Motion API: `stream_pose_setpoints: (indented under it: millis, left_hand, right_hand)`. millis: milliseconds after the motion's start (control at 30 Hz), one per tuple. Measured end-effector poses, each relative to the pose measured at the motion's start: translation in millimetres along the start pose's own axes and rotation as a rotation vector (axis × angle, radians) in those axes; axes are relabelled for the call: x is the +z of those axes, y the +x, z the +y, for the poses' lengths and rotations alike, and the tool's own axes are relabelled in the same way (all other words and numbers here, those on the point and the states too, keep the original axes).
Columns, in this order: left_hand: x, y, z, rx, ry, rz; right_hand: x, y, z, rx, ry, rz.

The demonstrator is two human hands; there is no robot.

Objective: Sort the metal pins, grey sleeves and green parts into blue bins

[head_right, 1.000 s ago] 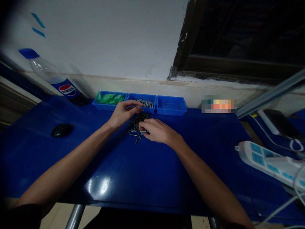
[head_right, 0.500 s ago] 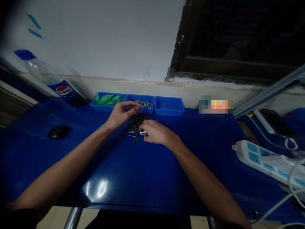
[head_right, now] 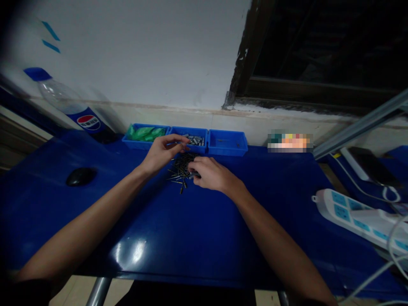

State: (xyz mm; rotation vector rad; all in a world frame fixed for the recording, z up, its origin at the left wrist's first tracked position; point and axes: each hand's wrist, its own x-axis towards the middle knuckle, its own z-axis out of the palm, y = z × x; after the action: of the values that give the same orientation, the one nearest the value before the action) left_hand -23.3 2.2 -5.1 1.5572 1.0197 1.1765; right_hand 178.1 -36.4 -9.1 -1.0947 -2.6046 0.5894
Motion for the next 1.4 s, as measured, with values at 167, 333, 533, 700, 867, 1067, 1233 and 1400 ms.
stream_pose_setpoints:
  millis: [167,333,533,700,867,1067,1233,1400]
  left_hand:
    - [-2.5,1,-2,0.025,0.036,-0.075]
    - [-0.5,0,-4,0.008,0.054,-0.218]
    - [1.2,-3,5,-0.048,-0.036,-0.248]
    - [-1.3,-2,2,-0.074,-0.077,-0.222]
    - [-1.8,0,-7,-0.081,-0.068,-0.056]
    - [-4.8,3,-13,-0.069,-0.045,0.073]
    - [-4.0,4,-13,-0.052,-0.018,0.085]
    - [-1.6,2,-7,-0.058,-0.057,0.026]
  right_hand:
    - [-12,-2,4,0.056,0.304,0.197]
    - [-15,1,7,0.150,0.551,0.421]
    - [-9,7,6,0.198,0.887,0.539]
    - [-7,8,6,0.256,0.838,0.559]
    - [-8,6,7,0.299,0.537,0.554]
    - [-5,1,1,-0.009,0.263,0.135]
    - [3,2,-7,-0.143,0.032,-0.069]
    - [8,3,-8,-0.137,-0.100,-0.102]
